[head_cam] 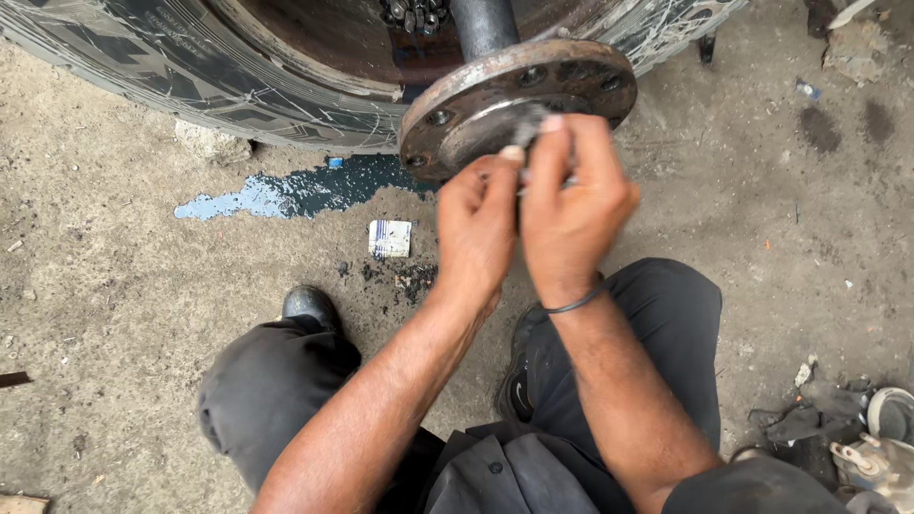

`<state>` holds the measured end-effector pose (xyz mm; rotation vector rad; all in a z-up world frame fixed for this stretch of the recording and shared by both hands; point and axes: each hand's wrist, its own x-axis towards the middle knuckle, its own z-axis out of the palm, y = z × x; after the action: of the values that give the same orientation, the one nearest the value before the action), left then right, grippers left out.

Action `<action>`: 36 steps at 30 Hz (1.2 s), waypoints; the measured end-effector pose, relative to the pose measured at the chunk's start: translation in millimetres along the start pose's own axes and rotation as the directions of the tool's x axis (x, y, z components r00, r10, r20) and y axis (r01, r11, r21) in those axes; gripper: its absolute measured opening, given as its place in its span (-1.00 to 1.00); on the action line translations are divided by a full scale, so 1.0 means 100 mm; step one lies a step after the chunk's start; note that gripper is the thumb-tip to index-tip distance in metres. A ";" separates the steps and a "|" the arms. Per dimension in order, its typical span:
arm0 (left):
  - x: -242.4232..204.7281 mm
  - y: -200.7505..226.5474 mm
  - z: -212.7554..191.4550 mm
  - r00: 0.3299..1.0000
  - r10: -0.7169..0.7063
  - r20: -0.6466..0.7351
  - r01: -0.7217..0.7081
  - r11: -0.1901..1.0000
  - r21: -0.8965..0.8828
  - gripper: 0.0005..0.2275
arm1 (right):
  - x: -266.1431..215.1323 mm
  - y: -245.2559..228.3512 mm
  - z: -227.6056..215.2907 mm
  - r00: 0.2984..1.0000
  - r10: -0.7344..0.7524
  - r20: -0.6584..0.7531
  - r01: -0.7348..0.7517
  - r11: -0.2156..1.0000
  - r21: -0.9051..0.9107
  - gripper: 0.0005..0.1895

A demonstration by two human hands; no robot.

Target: The person wipes and cleans the surface of a metal axle flange by hand using a cloth.

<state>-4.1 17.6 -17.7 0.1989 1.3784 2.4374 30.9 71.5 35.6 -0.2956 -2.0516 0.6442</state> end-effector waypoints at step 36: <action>-0.02 -0.05 -0.15 0.998 -0.046 -0.039 0.040 0.988 -0.146 -0.72 | -0.06 0.02 0.12 0.984 -0.157 0.081 0.161 0.986 -0.047 -0.92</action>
<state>-5.6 7.0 -29.7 0.0825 1.2020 2.5067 24.2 66.6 25.5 -0.1377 -2.1432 0.5100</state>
